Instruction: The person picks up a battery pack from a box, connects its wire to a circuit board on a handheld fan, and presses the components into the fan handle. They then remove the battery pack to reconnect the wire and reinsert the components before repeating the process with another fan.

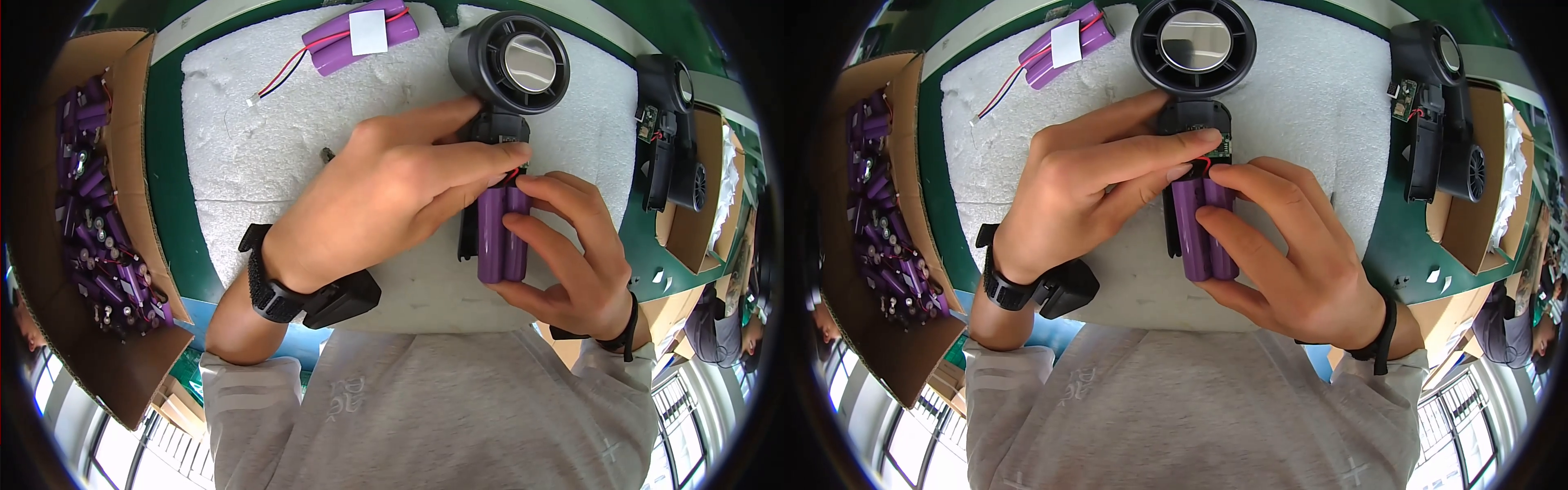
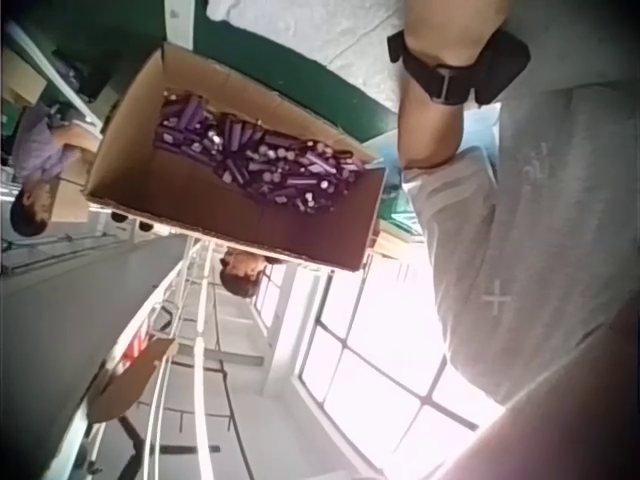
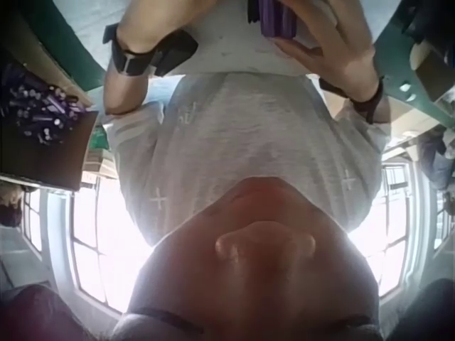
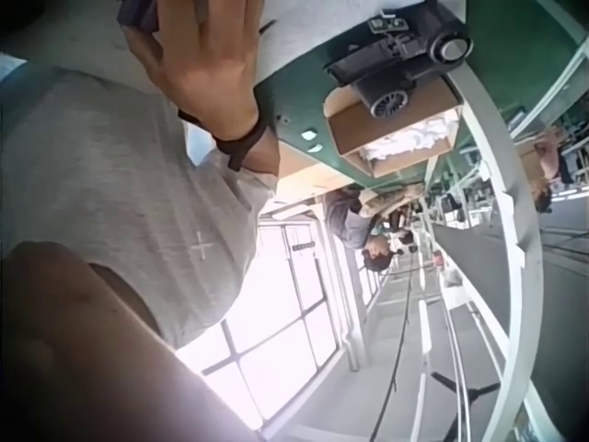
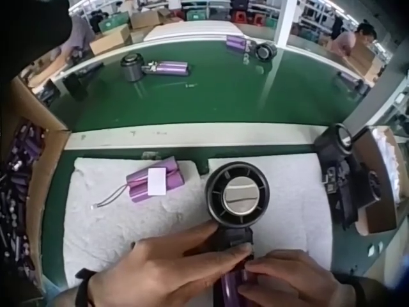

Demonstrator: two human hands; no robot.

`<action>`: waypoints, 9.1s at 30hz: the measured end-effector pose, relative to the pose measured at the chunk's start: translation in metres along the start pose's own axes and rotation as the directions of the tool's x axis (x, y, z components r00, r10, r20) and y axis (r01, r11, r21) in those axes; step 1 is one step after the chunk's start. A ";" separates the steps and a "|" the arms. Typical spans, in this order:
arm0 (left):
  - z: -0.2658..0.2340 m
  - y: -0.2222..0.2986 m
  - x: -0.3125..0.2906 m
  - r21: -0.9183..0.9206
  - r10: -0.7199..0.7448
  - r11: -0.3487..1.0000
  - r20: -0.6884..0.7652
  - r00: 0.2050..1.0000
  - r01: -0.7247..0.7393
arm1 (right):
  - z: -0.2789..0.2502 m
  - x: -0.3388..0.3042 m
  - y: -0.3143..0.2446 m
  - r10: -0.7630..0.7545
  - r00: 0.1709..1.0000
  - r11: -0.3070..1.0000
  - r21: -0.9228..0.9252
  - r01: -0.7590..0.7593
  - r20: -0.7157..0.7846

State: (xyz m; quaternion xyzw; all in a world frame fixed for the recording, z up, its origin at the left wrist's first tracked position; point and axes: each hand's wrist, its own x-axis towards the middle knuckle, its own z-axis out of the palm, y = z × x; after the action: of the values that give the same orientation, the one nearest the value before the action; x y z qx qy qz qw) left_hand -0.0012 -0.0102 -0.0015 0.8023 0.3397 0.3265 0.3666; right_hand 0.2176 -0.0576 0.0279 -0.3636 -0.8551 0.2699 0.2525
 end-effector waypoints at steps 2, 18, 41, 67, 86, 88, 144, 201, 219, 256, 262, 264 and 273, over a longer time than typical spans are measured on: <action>-0.002 0.001 0.001 -0.009 -0.005 1.000 0.005 1.000 0.005 | 0.001 0.000 0.000 -0.004 1.000 1.000 -0.017 0.004 0.001; -0.001 -0.003 0.000 -0.060 -0.065 0.996 0.007 0.998 0.065 | 0.020 -0.006 -0.006 0.050 0.992 0.993 -0.098 -0.061 -0.115; 0.001 0.005 -0.001 -0.303 -0.302 0.901 0.070 0.951 0.309 | 0.010 -0.006 0.001 0.087 0.996 0.982 -0.173 -0.080 0.033; 0.012 0.008 -0.006 -0.187 -0.110 0.978 -0.073 0.991 0.095 | 0.020 0.018 -0.009 0.253 0.933 0.967 0.089 -0.238 -0.255; 0.012 0.006 -0.005 -0.233 -0.133 0.967 -0.114 0.985 0.103 | 0.029 -0.007 -0.023 0.083 0.997 0.884 -0.460 -0.078 -0.010; 0.016 0.006 -0.001 -0.239 -0.113 0.969 -0.170 0.979 0.070 | 0.024 0.004 -0.009 0.100 0.990 0.866 -0.481 -0.134 -0.097; -0.013 0.026 -0.003 -0.241 -0.086 0.970 -0.176 0.981 0.042 | -0.008 0.027 0.011 0.099 0.921 0.994 -0.004 -0.108 -0.378; 0.000 0.011 -0.010 -0.421 -0.285 0.866 0.026 0.958 0.269 | 0.004 0.012 0.020 0.495 0.849 0.744 0.594 -0.305 -0.183; -0.003 0.013 -0.008 -0.473 -0.296 0.833 0.060 0.953 0.289 | 0.010 0.023 0.014 -0.012 0.958 0.997 -0.082 -0.011 -0.285; -0.017 0.009 -0.003 -0.618 -0.349 0.678 0.204 0.915 0.397 | 0.012 0.021 0.016 0.219 0.970 0.959 0.205 -0.193 -0.110; -0.017 0.003 -0.004 -0.664 -0.332 0.642 0.211 0.919 0.384 | 0.012 0.024 0.015 0.214 0.968 0.971 0.142 -0.195 -0.134; -0.017 0.002 -0.004 -0.668 -0.324 0.643 0.208 0.923 0.376 | 0.012 0.025 0.015 0.217 0.967 0.970 0.137 -0.199 -0.134; -0.021 0.008 -0.001 -0.586 -0.363 0.703 0.193 0.912 0.404 | 0.013 0.025 0.018 0.195 0.968 0.975 0.135 -0.175 -0.157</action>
State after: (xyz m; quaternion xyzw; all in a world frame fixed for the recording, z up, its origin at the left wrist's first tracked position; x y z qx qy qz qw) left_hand -0.0155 -0.0069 0.0155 0.5605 0.3624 0.3101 0.6770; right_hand 0.2029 -0.0322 0.0127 -0.4475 -0.7751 0.3114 0.3192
